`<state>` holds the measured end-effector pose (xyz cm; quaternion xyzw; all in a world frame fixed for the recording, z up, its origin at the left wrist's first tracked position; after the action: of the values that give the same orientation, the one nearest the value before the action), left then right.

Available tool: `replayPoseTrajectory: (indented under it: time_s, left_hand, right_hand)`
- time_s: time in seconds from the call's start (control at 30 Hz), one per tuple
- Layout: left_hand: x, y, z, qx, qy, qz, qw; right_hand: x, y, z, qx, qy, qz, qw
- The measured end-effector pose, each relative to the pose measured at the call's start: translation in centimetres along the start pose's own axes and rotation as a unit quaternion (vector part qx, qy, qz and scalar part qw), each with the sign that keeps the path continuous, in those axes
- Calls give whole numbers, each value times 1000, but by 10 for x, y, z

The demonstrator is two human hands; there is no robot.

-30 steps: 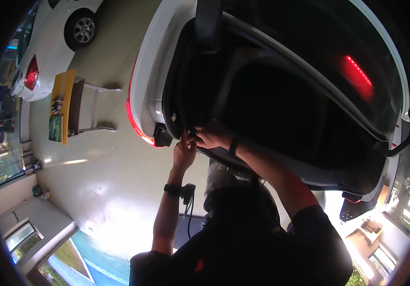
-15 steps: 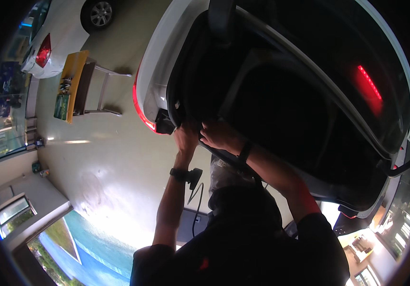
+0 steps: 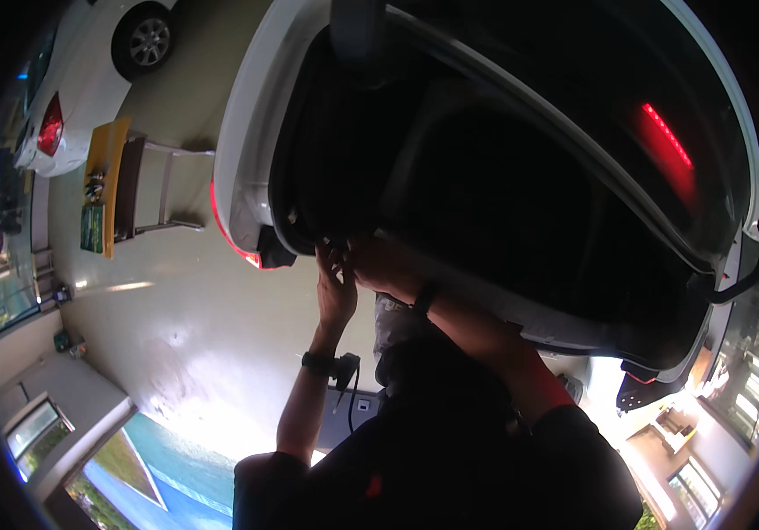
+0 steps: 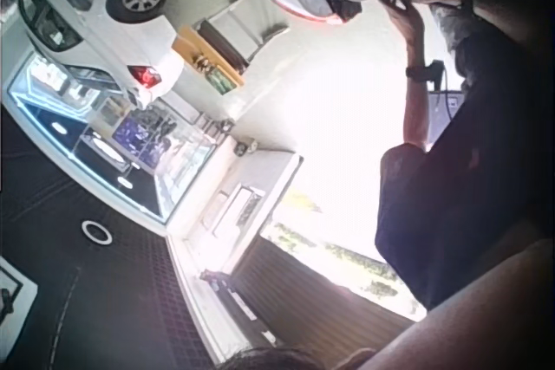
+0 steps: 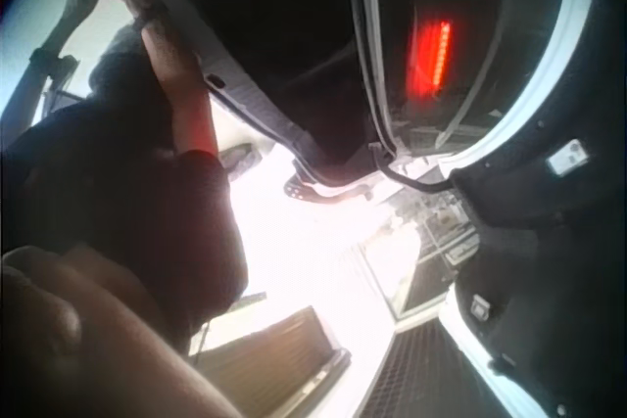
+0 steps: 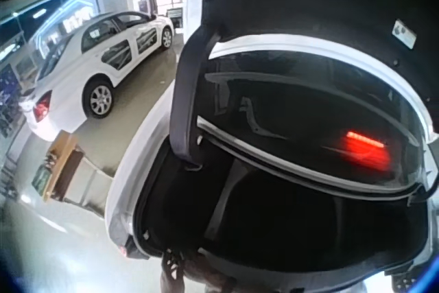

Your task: Unscrew a component from the rear exterior of a white sedan using a screwdriver.

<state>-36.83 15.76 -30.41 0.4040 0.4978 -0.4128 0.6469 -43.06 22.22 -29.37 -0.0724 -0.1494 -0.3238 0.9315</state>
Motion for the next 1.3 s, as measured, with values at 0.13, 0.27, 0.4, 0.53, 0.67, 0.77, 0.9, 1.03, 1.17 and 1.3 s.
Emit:
replayPoseTrajectory:
  time_s: [0.13,0.27,0.4,0.53,0.67,0.77,0.9,1.03,1.17,1.3]
  left_hand:
    - [80,23,-23,46,400,219,889]
    - [91,2,-47,102,468,229,847]
    - [108,-43,-54,58,335,236,910]
    - [135,-108,-97,53,310,240,919]
    - [85,-166,-132,206,-242,-310,896]
    - [79,-213,-152,155,-74,-108,979]
    - [5,-130,-212,269,-214,-356,869]
    - [68,-130,-115,148,-387,-243,877]
    - [56,-104,-122,143,-441,-133,876]
    - [84,-113,-100,62,19,106,992]
  right_hand:
    - [7,0,7,-12,125,40,991]
    - [-30,4,11,-68,-73,-81,992]
    - [-87,63,55,-187,-62,-118,973]
    - [-173,235,21,-59,214,-313,923]
    - [-204,453,31,-295,-57,-683,666]
    - [-198,578,4,-375,-106,-744,543]
    - [-203,676,18,-380,29,-761,525]
    - [-260,696,26,-336,57,-807,482]
    - [-290,704,50,-96,196,-835,506]
    - [-314,704,64,-85,205,-824,521]
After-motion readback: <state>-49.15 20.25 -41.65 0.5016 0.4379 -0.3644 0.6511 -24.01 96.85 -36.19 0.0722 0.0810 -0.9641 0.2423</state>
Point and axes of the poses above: each hand's wrist, its own y-axis away from the middle knuckle, its own z-axis out of the back of the hand, x = y × z, the point moved 8 cm from there along -y, towards the middle knuckle, and after that the axes turned 12 degrees about y, right-handed, at the moved point
